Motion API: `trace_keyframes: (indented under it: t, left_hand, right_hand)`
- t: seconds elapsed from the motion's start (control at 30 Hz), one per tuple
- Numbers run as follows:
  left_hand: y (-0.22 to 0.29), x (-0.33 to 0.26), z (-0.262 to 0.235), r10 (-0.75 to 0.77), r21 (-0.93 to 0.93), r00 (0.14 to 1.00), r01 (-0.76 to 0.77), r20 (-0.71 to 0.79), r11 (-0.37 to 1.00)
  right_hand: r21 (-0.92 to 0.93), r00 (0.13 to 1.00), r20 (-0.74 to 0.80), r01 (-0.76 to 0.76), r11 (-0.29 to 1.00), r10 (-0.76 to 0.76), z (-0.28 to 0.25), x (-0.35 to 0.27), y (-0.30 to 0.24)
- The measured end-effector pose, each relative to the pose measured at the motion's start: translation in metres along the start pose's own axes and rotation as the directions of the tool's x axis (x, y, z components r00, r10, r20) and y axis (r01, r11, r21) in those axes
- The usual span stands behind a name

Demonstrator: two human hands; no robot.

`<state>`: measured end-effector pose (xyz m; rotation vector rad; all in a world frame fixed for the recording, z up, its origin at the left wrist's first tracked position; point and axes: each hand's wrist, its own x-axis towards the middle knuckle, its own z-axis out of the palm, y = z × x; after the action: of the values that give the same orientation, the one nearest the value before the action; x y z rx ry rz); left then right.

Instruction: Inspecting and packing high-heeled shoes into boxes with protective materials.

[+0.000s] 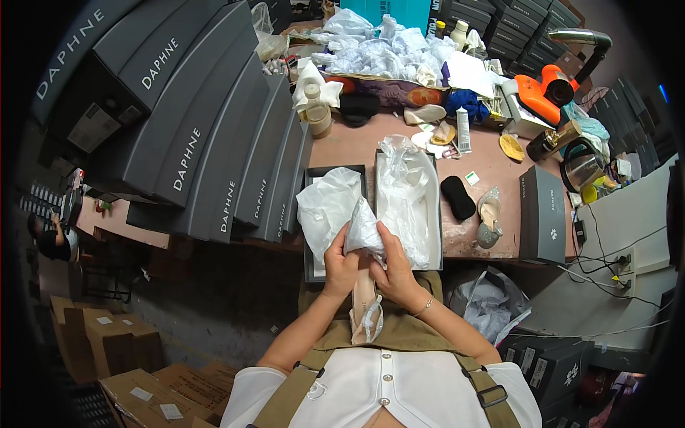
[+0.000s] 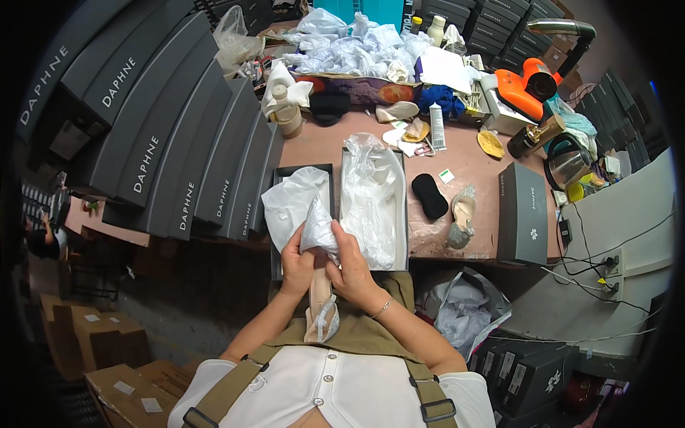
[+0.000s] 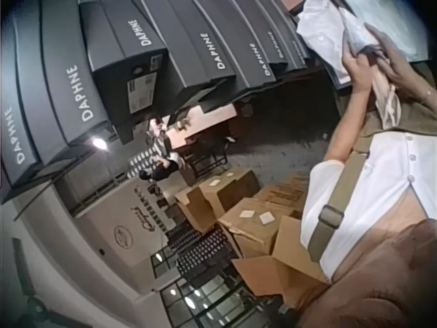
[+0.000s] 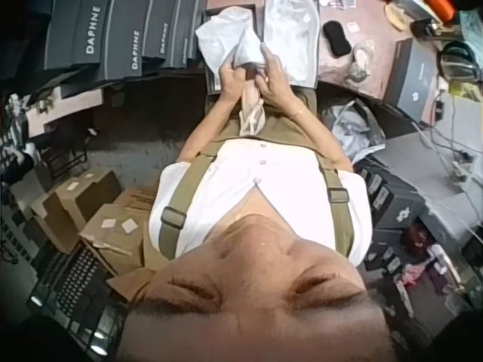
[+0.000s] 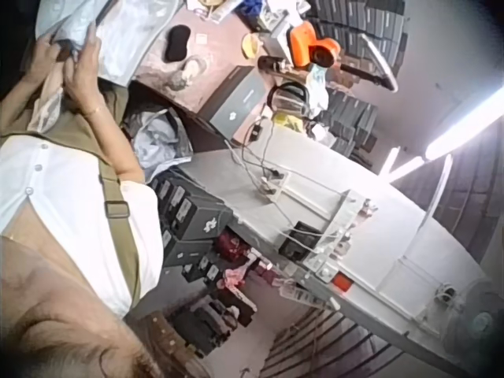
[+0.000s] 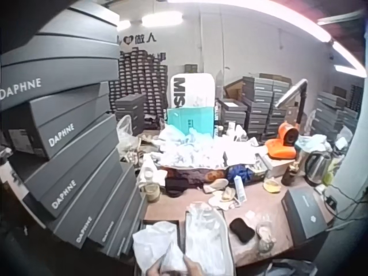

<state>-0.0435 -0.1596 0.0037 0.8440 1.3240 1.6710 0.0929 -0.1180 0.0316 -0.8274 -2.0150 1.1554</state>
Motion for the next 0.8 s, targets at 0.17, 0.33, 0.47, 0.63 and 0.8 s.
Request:
trace_keyframes:
  t: [0.17, 0.33, 0.47, 0.63, 0.8]
  left_hand:
    - [-0.010, 0.005, 0.013, 0.002, 0.044, 0.998, 0.001, -0.065, 0.999]
    - [0.005, -0.004, 0.001, 0.101, 0.304, 0.992, -0.121, 0.079, 0.945]
    - [0.018, -0.006, 0.006, 0.106, 0.379, 0.993, -0.120, 0.057, 0.917]
    - [0.002, 0.011, 0.005, -0.049, 0.038, 0.999, 0.048, 0.021, 0.998]
    - [0.041, 0.032, -0.040, -0.285, -0.007, 0.822, 0.332, 0.492, 0.943]
  right_hand:
    - [-0.082, 0.996, -0.068, 0.054, 0.995, -0.060, -0.005, 0.002, -0.001]
    - [-0.121, 0.992, -0.112, -0.071, 0.990, 0.058, -0.007, 0.011, 0.000]
    - [-0.216, 0.988, -0.142, -0.087, 0.972, 0.057, 0.000, 0.023, 0.017]
    - [-0.309, 0.998, -0.030, -0.067, 0.949, 0.061, -0.005, 0.027, 0.012]
    - [0.060, 0.990, 0.141, 0.001, 0.998, -0.009, -0.057, 0.041, -0.026]
